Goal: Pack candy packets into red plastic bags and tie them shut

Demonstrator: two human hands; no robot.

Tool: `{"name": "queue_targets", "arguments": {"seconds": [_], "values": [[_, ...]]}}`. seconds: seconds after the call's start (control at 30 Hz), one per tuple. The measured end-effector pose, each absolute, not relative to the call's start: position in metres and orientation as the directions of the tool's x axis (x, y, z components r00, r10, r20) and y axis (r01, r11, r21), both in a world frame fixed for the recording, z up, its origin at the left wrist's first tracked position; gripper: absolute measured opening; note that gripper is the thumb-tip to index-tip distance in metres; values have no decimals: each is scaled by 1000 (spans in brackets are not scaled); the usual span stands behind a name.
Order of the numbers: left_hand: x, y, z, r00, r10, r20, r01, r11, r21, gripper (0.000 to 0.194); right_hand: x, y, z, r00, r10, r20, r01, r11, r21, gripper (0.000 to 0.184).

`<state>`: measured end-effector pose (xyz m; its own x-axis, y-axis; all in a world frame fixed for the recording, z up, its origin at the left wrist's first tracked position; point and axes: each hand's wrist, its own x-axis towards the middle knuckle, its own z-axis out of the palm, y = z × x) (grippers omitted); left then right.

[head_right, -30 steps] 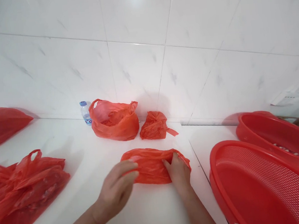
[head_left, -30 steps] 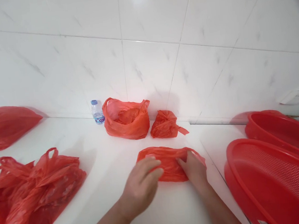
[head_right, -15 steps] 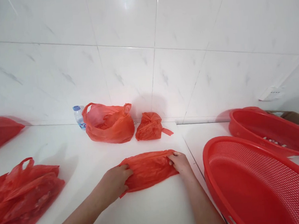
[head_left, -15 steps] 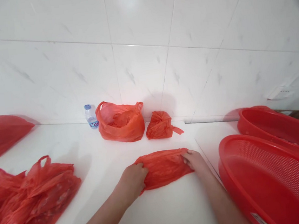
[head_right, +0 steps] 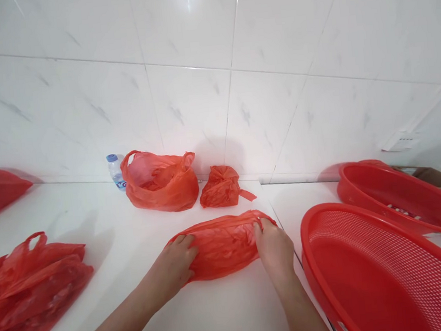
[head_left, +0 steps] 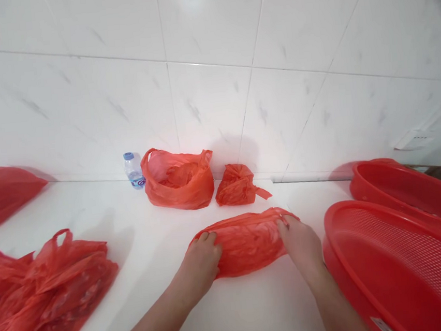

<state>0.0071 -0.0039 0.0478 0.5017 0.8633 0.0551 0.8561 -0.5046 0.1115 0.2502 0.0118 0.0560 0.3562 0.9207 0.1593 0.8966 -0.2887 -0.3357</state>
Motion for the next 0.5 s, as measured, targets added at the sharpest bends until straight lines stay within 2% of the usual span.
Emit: {"name": "queue_targets", "arguments": {"seconds": [0.07, 0.13, 0.23, 0.3, 0.37, 0.5], "values": [[7, -4, 50, 506, 860, 60, 850, -510, 132, 16, 245, 4, 67, 414, 878, 240, 853, -281, -440, 30], [7, -5, 50, 508, 859, 65, 847, -512, 146, 16, 237, -3, 71, 411, 863, 295, 797, -183, -575, 26], [8, -5, 48, 507, 858, 79, 845, -513, 152, 16, 221, -8, 66, 158, 941, 299, 759, 78, -646, 23], [8, -6, 47, 510, 856, 81, 843, -516, 149, 16, 214, -6, 56, -67, 958, 279, 766, 229, -601, 22], [5, -5, 46, 521, 849, 80, 835, -527, 159, 12, 213, 1, 41, -184, 946, 268, 810, 301, -503, 20], [-5, -3, 48, 530, 844, 76, 825, -534, 183, 15, 228, 21, 4, -142, 974, 177, 929, 193, -316, 48]]}}
